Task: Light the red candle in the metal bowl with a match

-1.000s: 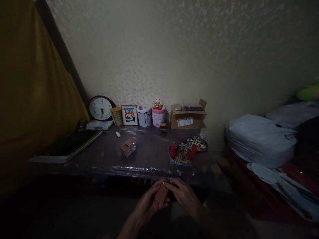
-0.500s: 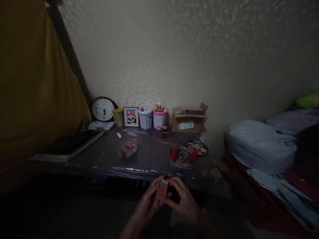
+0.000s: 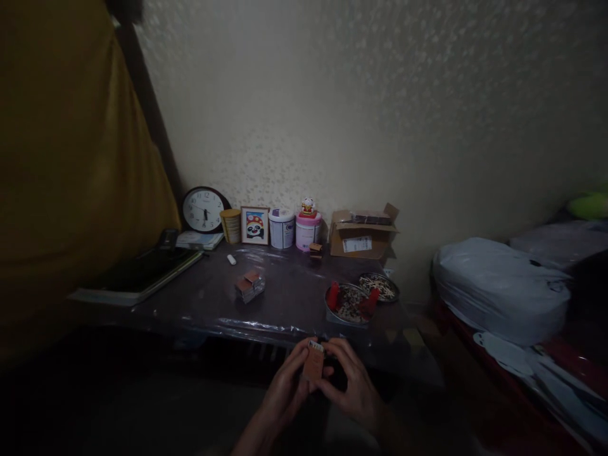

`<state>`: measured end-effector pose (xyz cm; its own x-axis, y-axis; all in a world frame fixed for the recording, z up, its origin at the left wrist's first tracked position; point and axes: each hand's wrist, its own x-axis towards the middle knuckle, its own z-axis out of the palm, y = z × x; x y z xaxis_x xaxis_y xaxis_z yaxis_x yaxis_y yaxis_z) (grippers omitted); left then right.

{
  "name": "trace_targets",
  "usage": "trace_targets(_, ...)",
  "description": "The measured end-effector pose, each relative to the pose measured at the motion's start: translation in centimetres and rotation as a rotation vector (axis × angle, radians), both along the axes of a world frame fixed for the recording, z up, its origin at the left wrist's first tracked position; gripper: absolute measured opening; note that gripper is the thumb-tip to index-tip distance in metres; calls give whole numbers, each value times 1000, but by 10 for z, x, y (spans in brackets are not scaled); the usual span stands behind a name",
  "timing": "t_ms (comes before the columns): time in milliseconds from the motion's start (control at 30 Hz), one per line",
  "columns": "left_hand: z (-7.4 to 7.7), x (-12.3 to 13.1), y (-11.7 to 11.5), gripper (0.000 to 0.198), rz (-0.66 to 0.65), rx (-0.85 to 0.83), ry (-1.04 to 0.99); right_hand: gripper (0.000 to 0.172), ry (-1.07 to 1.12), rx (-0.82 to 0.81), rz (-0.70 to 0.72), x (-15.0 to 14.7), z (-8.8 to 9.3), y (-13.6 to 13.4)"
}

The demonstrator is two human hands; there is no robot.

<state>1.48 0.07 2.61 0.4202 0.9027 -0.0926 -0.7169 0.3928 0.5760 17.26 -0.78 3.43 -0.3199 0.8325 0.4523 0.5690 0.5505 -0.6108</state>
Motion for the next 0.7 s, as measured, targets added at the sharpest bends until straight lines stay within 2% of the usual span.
trace_targets(167, 2, 2, -3, 26, 22, 30, -8, 54, -17, -9, 11, 1, -3, 0)
trace_targets(433, -3, 7, -3, 26, 21, 21, 2, 46, 8, 30, 0, 1, -1, -1)
trace_targets(700, 2, 11, -5, 26, 25, 64, 4, 46, -1, 46, 0, 2, 2, -3)
